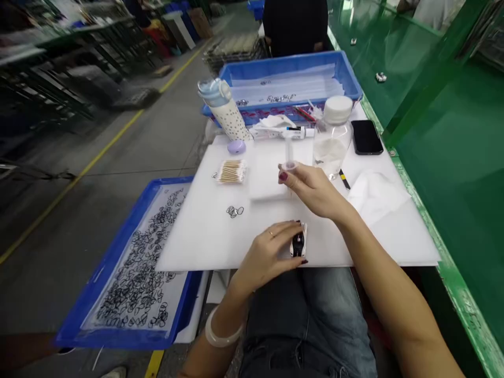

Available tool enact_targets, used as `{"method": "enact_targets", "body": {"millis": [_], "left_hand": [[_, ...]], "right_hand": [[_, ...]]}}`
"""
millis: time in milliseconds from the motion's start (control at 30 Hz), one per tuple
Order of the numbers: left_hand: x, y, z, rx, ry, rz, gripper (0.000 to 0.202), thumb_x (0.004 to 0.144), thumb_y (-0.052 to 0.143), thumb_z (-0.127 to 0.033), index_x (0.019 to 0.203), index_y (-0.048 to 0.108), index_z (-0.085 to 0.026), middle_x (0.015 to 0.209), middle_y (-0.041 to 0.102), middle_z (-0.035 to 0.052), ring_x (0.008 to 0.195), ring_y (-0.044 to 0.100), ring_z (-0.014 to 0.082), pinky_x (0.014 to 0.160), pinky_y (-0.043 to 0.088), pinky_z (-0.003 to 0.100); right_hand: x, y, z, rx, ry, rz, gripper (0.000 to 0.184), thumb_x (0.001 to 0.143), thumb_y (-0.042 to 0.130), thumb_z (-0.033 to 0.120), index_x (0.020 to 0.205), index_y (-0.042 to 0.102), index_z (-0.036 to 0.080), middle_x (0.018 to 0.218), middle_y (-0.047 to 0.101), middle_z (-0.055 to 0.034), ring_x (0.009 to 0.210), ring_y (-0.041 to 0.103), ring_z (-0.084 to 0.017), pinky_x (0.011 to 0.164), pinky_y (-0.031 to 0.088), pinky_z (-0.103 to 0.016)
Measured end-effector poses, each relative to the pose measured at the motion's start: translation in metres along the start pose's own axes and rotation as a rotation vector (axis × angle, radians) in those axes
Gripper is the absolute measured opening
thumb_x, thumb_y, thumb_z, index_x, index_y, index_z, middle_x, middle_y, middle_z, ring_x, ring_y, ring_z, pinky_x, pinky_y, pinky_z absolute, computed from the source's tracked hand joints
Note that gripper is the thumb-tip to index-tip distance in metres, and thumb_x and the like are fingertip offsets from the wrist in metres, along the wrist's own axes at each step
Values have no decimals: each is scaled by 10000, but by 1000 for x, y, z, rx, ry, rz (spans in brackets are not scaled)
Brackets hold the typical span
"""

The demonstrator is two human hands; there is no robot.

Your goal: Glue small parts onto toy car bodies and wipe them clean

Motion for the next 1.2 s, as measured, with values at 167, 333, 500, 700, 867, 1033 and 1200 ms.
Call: {"method": "enact_targets", "body": {"millis": [167,333,500,700,867,1033,1200], "left_hand": [[15,13,-5,-63,-149,-205,381,820,759,-485,1065,711,-196,1036,750,87,994,677,263,877,573,413],[19,18,-5,-133,-228,-288,390,819,725,-547,1001,734,-202,996,757,68,965,670,245,838,549,387],[17,17,-3,-144,-217,-302,394,779,751,-555,984,731,-219,955,756,49,933,664,226,826,544,372],[18,18,-5,-132,-214,-320,400,755,769,-549,955,735,-204,920,754,47,896,662,213,797,538,352],[19,18,-5,-119,-216,-320,369,756,776,-539,936,734,-220,904,751,34,882,662,209,786,532,353],[19,18,-6,-120,-222,-319,344,735,816,-487,915,739,-205,895,748,30,876,657,201,785,522,341],[19,17,-6,-113,-226,-312,355,725,831,-469,938,740,-200,904,751,35,882,662,206,786,522,346]], "right_hand": [[-50,10,24,503,-129,-258,184,911,654,423,928,666,240,846,590,-16,738,539,-155,700,465,-329],[-64,16,20,792,-115,-204,618,887,539,680,543,334,209,507,255,37,479,270,-116,504,285,-311],[-56,21,10,918,-130,-212,641,900,534,638,509,269,204,453,180,52,431,199,-95,469,218,-289],[-57,24,7,984,-107,-172,591,880,629,448,479,277,195,432,196,51,420,193,-84,470,194,-282],[-56,25,7,975,-130,-173,595,878,620,454,469,274,194,421,193,54,406,201,-77,461,195,-278],[-56,25,9,949,-141,-176,585,862,632,448,465,288,190,414,201,53,406,219,-77,460,203,-275],[-58,25,12,896,-144,-216,591,852,666,409,470,269,194,422,182,59,411,202,-78,471,187,-276]]}}
Point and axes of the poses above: each hand's wrist, its own x-axis towards the middle knuckle, its own y-axis out of the palm, z = x × y, the point moved 1 cm from there along x, towards the middle knuckle
